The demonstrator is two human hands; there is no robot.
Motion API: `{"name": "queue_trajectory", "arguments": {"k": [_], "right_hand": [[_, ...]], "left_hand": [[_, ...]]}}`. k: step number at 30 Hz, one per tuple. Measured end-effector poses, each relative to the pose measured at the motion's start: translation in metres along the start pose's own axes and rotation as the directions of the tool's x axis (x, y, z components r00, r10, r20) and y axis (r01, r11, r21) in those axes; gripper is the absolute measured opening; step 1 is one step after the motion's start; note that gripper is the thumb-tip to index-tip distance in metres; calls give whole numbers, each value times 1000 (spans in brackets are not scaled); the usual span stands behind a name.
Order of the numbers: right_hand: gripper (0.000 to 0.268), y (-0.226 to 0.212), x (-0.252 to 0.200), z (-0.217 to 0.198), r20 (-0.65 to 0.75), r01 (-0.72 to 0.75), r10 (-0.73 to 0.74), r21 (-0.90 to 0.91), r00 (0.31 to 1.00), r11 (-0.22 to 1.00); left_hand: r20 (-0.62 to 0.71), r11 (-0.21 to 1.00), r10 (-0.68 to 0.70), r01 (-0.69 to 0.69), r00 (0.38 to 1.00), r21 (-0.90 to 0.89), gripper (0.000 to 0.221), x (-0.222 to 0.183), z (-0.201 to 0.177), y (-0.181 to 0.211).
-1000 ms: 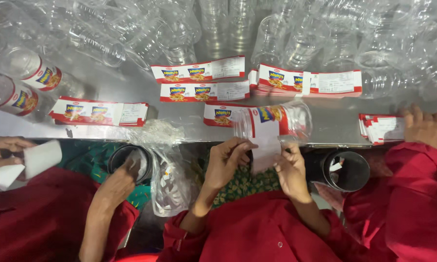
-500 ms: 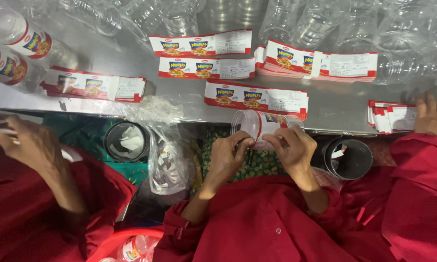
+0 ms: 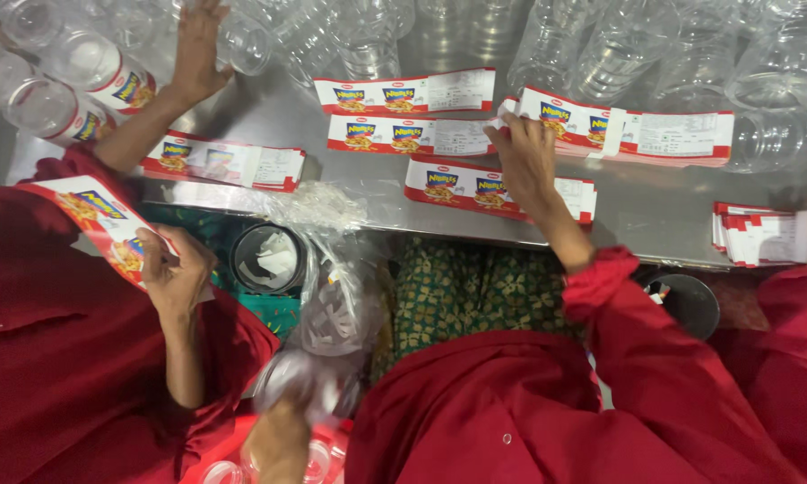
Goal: The person applies labels to plastic jars by hand. The person takes a label from a stack, removes the backing, and carefully wraps it around the middle of a clear plastic jar, repeating this process for multiple jars.
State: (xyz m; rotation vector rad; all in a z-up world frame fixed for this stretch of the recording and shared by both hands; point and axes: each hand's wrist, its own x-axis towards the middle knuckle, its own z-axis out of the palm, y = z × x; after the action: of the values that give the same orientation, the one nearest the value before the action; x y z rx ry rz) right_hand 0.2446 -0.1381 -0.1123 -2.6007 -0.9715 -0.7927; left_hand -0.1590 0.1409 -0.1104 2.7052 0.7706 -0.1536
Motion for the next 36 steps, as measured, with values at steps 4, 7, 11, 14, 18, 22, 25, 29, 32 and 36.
{"name": "queue_trajectory", "arguments": {"k": [4, 7, 11, 14, 18, 22, 25, 29, 32, 36], "right_hand": [[7, 5, 28, -3, 46, 86, -90, 99, 995, 991], [10, -6, 31, -51, 103, -85, 48, 400, 994, 913], [27, -36, 5, -152, 56, 79, -132, 554, 990, 829], [39, -67, -15, -202, 229, -165, 24, 623, 973, 765], [54, -74, -44, -217, 302, -364, 364, 925, 881, 114], [30, -68, -96, -190, 399, -382, 529, 912, 749, -147], [16, -63, -125, -168, 425, -412, 559, 897, 712, -158], [14, -67, -122, -164, 357, -445, 582, 895, 731, 11], [14, -77, -101, -185, 256, -463, 520, 827, 815, 318], [15, -95, -72, -211, 153, -380, 364, 589, 919, 713]], "left_hand": [[0, 994, -107, 107, 994, 14, 35, -9, -12, -16], [-209, 999, -31, 27, 977, -22, 44, 5, -52, 12], [-632, 862, 313, -491, 709, -125, 56, 23, -97, 110], [-556, 483, 469, -726, 686, -489, 65, 41, -100, 208], [-186, 59, 431, -233, 883, -971, 40, 49, -89, 279], [-385, -89, 389, -381, 837, -920, 32, 52, -60, 287], [-226, 19, 373, -251, 900, -968, 28, 51, -40, 279], [-401, 276, 414, -532, 818, -801, 29, 51, -49, 268], [-655, 375, 513, -832, 554, -409, 31, 51, -67, 268], [-703, 431, 547, -873, 455, -229, 33, 52, -64, 272]]}}
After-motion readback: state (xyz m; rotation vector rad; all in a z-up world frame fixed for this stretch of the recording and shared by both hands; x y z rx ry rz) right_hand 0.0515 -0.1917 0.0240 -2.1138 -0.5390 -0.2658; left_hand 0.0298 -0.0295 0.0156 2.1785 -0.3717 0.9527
